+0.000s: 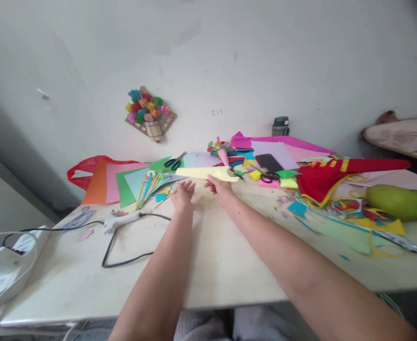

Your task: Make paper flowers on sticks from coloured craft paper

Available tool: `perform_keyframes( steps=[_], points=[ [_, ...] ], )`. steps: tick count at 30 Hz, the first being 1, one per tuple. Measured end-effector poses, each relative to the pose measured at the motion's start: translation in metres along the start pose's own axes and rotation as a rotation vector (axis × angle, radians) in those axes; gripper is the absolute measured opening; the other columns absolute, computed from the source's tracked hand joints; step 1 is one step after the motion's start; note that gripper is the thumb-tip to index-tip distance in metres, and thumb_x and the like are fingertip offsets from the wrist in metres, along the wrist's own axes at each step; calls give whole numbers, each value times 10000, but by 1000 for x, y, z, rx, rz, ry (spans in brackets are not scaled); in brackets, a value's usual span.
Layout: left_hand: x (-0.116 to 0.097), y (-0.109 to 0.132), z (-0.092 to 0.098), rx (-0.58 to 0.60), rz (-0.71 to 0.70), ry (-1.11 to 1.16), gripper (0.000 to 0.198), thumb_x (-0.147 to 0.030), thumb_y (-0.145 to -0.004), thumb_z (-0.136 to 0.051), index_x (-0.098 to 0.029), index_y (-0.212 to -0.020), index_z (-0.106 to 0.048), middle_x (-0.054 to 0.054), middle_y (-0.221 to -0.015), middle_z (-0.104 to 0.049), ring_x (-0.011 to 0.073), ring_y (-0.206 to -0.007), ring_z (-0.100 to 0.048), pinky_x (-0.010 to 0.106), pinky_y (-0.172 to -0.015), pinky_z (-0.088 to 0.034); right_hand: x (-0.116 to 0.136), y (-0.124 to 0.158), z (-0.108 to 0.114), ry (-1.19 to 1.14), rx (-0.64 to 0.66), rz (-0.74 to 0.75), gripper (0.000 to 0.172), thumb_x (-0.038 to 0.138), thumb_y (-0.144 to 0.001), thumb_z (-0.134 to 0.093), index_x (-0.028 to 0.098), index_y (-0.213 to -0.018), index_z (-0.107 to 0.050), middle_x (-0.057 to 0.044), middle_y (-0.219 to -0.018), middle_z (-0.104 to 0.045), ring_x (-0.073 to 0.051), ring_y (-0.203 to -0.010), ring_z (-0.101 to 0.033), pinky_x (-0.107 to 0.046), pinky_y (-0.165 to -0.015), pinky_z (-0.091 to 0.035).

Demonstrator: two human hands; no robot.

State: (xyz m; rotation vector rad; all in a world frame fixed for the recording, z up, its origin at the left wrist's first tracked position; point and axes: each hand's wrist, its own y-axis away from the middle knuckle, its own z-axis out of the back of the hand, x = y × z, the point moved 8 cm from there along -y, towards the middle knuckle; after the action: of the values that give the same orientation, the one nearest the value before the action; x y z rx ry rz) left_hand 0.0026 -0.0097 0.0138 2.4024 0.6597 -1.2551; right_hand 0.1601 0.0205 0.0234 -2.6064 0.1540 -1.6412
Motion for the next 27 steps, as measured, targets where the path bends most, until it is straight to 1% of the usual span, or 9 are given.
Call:
perform_keyframes(
  steps=[3, 7, 10, 13, 16, 19, 21, 24, 27],
  points=[
    [10, 15, -24, 167, 18, -43, 318, -442, -773, -545, -124, -792, -554, 87, -767, -661, 145, -614, -643, 284, -669, -497, -2, 5, -5, -15, 12, 0, 219, 347, -637, -624, 133, -628, -580, 26, -452, -553, -41, -359, -369, -173, -351, -259],
    [9, 18, -33, 262, -30, -55, 221, -317, -713, -638, -110, -668, -575, 37, -614, -632, 126, -555, -613, 267, -651, -480, -7, 8, -11, -16, 58, -28, 240, 374, -642, -635, 143, -654, -569, 31, -448, -554, -46, -355, -388, -167, -346, -255],
    [3, 4, -20, 195, -44, -9, 134, -243, -714, -630, -119, -685, -588, 33, -636, -648, 124, -624, -630, 259, -690, -469, -12, 5, -13, -11, 104, -73, 245, 377, -684, -604, 132, -694, -595, 1, -485, -601, -46, -355, -391, -164, -343, -257],
    [1, -7, -8, 128, -29, -1, 106, -219, -714, -618, -123, -691, -580, 34, -647, -650, 127, -641, -639, 269, -708, -467, -15, 2, -9, -36, 63, -103, 204, 325, -710, -584, 126, -665, -585, -5, -488, -608, -41, -349, -380, -161, -340, -255],
    [6, -6, -10, 153, -3, -22, 140, -247, -691, -639, -121, -702, -577, 41, -656, -653, 140, -642, -643, 280, -697, -474, -18, 3, -7, -63, 34, -130, 184, 309, -713, -586, 132, -666, -574, 7, -478, -602, -41, -342, -380, -159, -336, -250],
    [8, 3, -21, 216, -17, -55, 182, -272, -664, -661, -122, -667, -559, 34, -598, -638, 136, -576, -625, 275, -657, -478, -19, 7, -12, -63, 65, -144, 191, 323, -717, -589, 135, -690, -573, 10, -472, -598, -43, -341, -391, -155, -336, -257],
    [8, 5, -23, 215, -25, -47, 178, -256, -662, -659, -129, -645, -535, 23, -556, -622, 132, -538, -611, 272, -629, -479, -19, 9, -15, -52, 82, -163, 204, 335, -721, -589, 134, -695, -571, 3, -474, -599, -43, -341, -393, -152, -335, -265],
    [2, -2, -15, 152, -29, 0, 147, -225, -682, -635, -143, -661, -514, 11, -563, -621, 129, -564, -623, 258, -628, -482, -16, 7, -9, -45, 43, -169, 216, 348, -717, -597, 132, -706, -578, -7, -484, -603, -47, -339, -393, -151, -318, -265],
    [-6, -11, -5, 138, -36, 1, 131, -216, -700, -619, -150, -671, -510, 7, -565, -614, 120, -559, -619, 256, -634, -488, -10, 1, 0, 6, 4, -105, 163, 279, -688, -624, 128, -643, -580, -7, -474, -593, -45, -337, -392, -148, -301, -261]
  ],
)
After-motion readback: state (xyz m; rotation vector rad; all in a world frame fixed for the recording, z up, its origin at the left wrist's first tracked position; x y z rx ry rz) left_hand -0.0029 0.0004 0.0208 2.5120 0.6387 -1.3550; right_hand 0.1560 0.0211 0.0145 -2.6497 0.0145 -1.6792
